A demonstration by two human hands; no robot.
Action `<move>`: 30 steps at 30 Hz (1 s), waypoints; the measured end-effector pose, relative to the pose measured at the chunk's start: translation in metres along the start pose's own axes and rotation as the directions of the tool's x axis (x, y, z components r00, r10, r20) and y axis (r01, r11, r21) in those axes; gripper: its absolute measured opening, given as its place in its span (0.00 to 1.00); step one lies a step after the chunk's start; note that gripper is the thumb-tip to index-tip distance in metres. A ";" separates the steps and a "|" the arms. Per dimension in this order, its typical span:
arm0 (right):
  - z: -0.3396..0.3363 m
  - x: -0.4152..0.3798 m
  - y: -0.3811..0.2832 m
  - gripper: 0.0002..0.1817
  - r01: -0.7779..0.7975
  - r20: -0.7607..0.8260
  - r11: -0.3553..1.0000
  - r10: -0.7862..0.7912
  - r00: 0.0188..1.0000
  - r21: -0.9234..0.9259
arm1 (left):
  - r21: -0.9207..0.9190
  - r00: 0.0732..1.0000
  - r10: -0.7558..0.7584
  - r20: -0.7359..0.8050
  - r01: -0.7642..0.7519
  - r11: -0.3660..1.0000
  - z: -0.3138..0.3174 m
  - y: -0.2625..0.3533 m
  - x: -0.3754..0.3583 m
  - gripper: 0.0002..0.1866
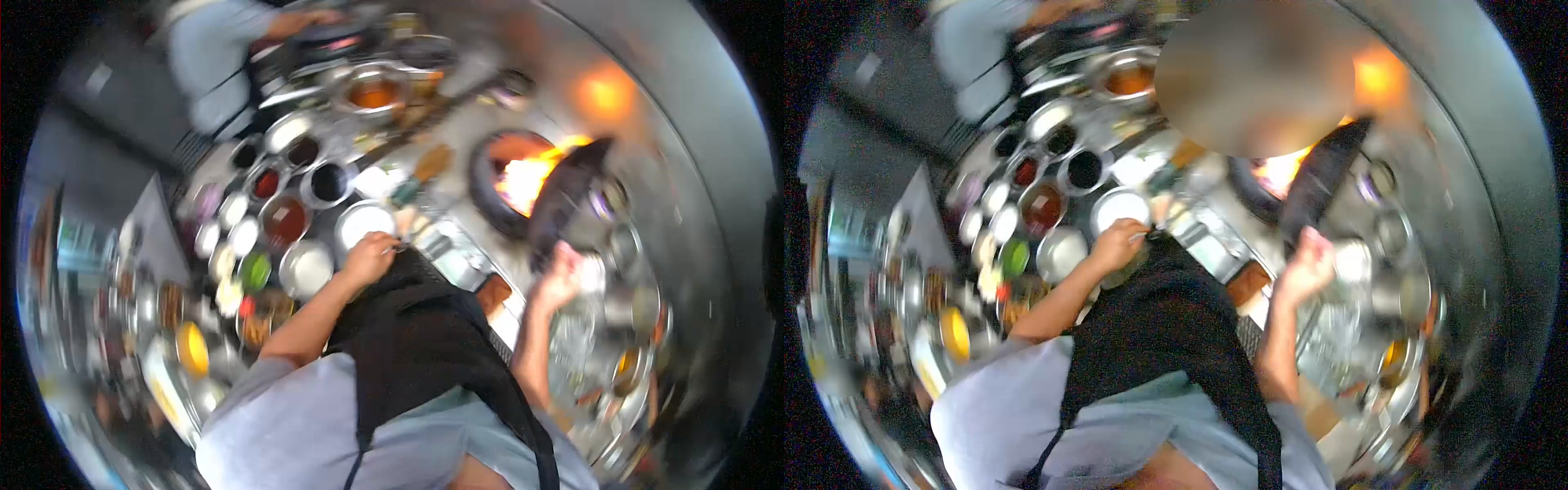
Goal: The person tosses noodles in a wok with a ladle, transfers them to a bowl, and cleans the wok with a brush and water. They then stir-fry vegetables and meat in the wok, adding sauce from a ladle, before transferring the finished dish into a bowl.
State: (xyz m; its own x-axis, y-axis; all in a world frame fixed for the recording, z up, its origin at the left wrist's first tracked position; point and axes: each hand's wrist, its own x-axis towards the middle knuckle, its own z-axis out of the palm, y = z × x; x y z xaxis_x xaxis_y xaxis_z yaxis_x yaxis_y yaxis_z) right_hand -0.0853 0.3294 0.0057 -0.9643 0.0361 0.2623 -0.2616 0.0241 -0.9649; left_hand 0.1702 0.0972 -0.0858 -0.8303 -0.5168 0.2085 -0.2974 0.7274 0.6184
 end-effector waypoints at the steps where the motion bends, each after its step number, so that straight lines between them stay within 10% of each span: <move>1: -0.002 0.004 0.003 0.12 0.013 -0.006 1.000 -0.013 1.000 0.001 | 0.006 0.998 -0.051 -0.022 0.051 0.999 0.002 0.005 -0.019 0.12; 4: -0.010 0.021 0.014 0.12 0.040 0.111 0.995 -0.029 0.993 -0.091 | -0.018 0.985 -0.107 -0.135 0.105 0.994 0.014 0.021 -0.078 0.11; 8: -0.017 0.046 0.037 0.20 0.464 0.414 0.838 -0.328 0.849 -0.289 | -0.071 0.891 -0.354 -0.284 0.348 0.935 0.035 0.066 -0.157 0.10; 15: -0.002 0.045 0.070 0.15 0.855 0.819 0.329 -0.289 0.496 -0.401 | -0.207 0.678 -0.681 -0.277 0.651 0.731 0.058 0.121 -0.310 0.13; 19: 0.020 0.063 0.111 0.15 0.857 0.850 0.317 -0.213 0.482 -0.407 | -0.283 0.501 -0.779 -0.378 0.738 0.612 0.062 0.139 -0.381 0.12; 23: 0.037 0.071 0.137 0.17 0.859 0.859 0.273 -0.161 0.486 -0.434 | -0.461 0.284 -0.837 -0.468 0.730 0.505 0.068 0.149 -0.442 0.12; 27: 0.059 0.083 0.168 0.17 0.801 0.838 0.334 -0.059 0.543 -0.497 | -0.643 -0.206 -0.798 -0.566 0.716 0.271 0.058 0.155 -0.533 0.13; 30: 0.051 0.023 0.135 0.15 0.869 0.747 0.261 -0.444 0.495 -0.421 | -0.783 -0.527 -0.615 -0.586 0.564 0.263 0.064 0.145 -0.648 0.14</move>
State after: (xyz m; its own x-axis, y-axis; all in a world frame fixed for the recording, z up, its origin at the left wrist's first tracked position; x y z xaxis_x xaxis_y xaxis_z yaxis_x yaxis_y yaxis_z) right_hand -0.1453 0.2825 -0.1191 -0.3919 -0.7392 0.5477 -0.8888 0.4580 -0.0178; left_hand 0.6349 0.5668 -0.1798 0.8970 -0.4396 -0.0466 -0.1770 -0.4538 0.8734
